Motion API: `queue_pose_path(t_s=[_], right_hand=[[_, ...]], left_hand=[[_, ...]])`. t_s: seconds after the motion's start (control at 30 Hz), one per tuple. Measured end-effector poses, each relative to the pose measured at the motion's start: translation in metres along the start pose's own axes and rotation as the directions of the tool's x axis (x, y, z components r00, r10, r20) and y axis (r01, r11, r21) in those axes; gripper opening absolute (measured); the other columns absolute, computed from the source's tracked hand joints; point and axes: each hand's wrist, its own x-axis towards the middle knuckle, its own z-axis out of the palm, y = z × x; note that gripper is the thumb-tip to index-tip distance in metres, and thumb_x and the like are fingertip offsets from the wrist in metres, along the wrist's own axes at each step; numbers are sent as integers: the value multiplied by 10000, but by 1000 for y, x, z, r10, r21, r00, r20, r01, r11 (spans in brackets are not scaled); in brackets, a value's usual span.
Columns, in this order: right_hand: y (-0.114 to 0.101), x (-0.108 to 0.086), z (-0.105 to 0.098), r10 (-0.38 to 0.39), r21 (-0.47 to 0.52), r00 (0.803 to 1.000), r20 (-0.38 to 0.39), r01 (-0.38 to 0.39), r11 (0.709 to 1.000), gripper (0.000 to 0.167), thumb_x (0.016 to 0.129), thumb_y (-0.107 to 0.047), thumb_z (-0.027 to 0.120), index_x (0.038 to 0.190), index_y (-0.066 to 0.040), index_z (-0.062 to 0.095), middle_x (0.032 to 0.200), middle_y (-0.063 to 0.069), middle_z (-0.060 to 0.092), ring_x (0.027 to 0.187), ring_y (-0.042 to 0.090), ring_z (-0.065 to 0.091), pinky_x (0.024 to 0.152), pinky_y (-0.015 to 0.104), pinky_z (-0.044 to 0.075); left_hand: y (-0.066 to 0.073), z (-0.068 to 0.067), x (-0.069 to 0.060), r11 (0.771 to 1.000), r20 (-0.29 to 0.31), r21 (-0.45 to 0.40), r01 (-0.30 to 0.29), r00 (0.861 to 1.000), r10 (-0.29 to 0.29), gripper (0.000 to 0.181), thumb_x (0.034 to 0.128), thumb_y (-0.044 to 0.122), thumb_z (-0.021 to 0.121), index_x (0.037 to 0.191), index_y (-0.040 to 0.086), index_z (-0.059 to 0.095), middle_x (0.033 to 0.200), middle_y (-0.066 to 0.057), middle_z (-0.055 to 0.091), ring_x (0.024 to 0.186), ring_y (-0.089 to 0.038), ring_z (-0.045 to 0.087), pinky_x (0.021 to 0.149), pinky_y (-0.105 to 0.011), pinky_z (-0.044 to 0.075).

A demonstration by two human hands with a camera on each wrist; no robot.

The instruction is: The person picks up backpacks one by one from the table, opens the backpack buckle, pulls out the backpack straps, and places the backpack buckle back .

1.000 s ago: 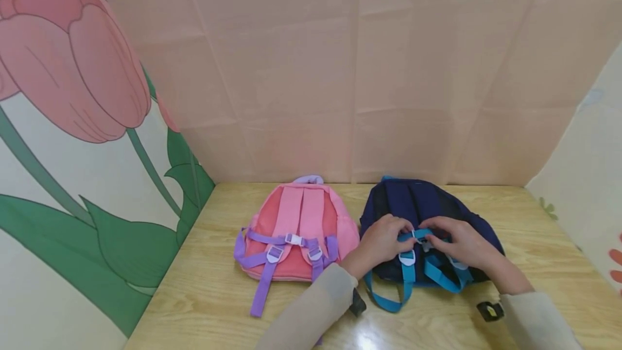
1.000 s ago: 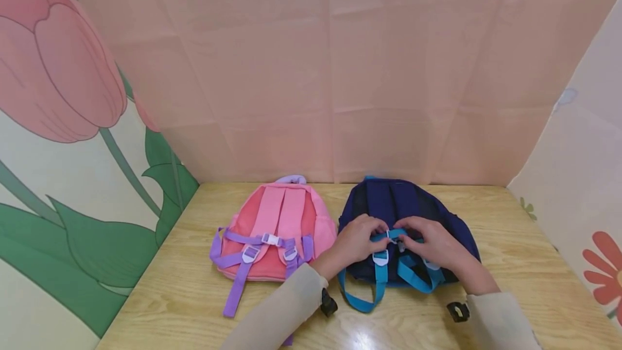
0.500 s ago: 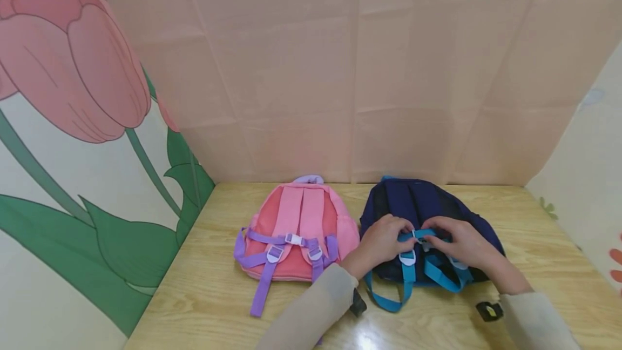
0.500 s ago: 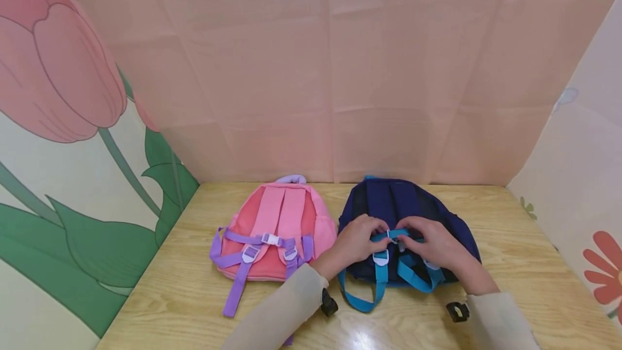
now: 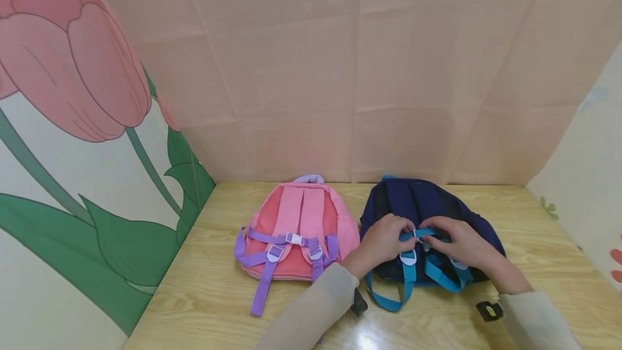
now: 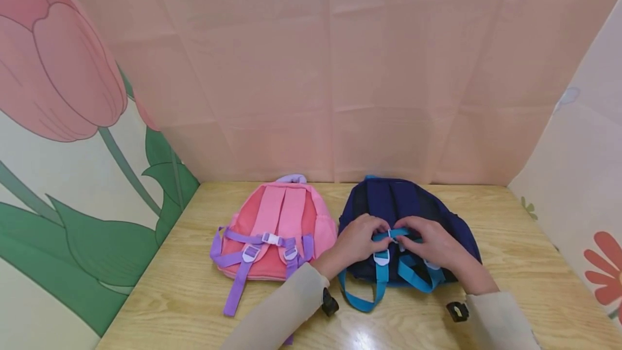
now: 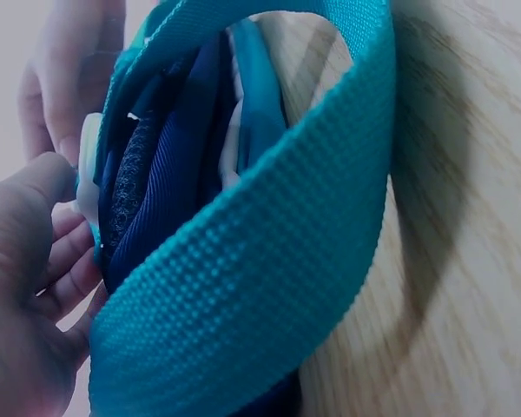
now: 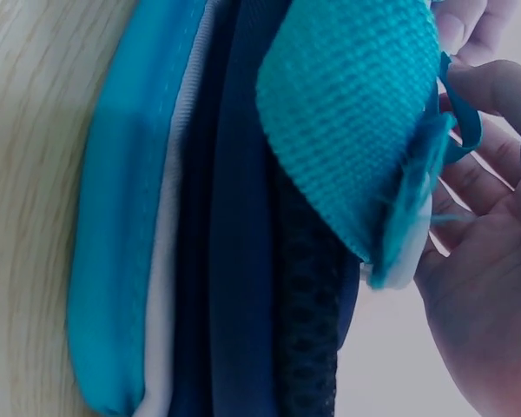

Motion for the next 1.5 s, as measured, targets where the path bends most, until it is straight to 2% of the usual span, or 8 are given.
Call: queue_pose_path(t_s=[0.17, 0.4, 0.63, 0.8, 0.97, 1.2, 1.33, 1.5], right_hand=[[1, 0, 0, 2, -6, 1000, -2, -2, 1000, 212, 888, -96, 769, 1080, -159, 702, 1008, -71, 702, 836, 1, 577, 705, 246, 527], [6, -2, -3, 3, -36, 999, -40, -5, 999, 235, 865, -83, 789, 1062, -181, 709, 1014, -84, 709, 888, 51, 626, 738, 256, 536], [3, 1, -2, -6, 0, 1000, -2, 6, 1000, 231, 884, -76, 765, 1100, -134, 708, 1034, -47, 710, 864, 25, 592, 728, 252, 531], [2, 2, 2, 4, -23, 1000, -5, -4, 1000, 204, 891, -112, 770, 1082, -151, 711, 1029, -57, 707, 866, 31, 595, 723, 256, 532], [4, 0, 3, 13, -24, 1000, -20, -14, 1000, 201, 887, -110, 776, 1065, -174, 710, 1014, -75, 701, 858, 31, 595, 718, 254, 528], [5, -2, 5, -21, -14, 998, -58, 20, 1000, 231, 869, -64, 778, 1063, -170, 710, 1013, -73, 706, 864, 30, 606, 723, 257, 534], [4, -1, 8, -45, -15, 997, -68, 44, 999, 252, 855, -37, 779, 1076, -138, 714, 1026, -48, 713, 886, 44, 622, 755, 196, 516], [3, -2, 12, -85, -35, 992, -93, 82, 996, 292, 817, -8, 796, 1081, -103, 712, 1035, -11, 715, 897, 131, 653, 795, 95, 459]], left_hand=[[0, 0, 0, 1000, 5, -6, 7, 1000, -7, 208, 952, 390, 701, 1107, 252, 718, 988, 176, 652, 913, 33, 505, 774, -22, 363], [0, 0, 1, 1000, -5, 7, 2, 1000, -2, 202, 947, 389, 704, 1097, 254, 715, 973, 179, 650, 894, 42, 493, 746, -22, 349], [-1, 0, 2, 1000, -4, 28, 4, 1000, -4, 203, 947, 399, 701, 1096, 261, 714, 958, 183, 633, 898, 42, 497, 750, -27, 358], [-1, 1, 1, 1000, 0, 23, 7, 1000, -7, 202, 949, 405, 697, 1094, 266, 713, 962, 183, 631, 900, 45, 498, 748, -28, 357], [-2, 2, 1, 1000, 5, 8, 12, 1000, -12, 204, 948, 402, 699, 1103, 270, 710, 972, 183, 638, 892, 49, 492, 733, -30, 348], [-4, 3, -1, 1000, -10, 1, 6, 1000, -6, 206, 943, 397, 707, 1100, 264, 715, 967, 185, 638, 882, 49, 488, 724, -28, 345], [-5, 3, -2, 1000, -4, 4, 12, 1000, -12, 207, 943, 397, 707, 1098, 260, 715, 969, 184, 640, 896, 47, 497, 743, -27, 352], [-4, 3, -3, 1000, 10, 9, 7, 1000, -7, 208, 949, 397, 699, 1098, 253, 715, 975, 172, 645, 905, 36, 501, 760, -24, 358]])
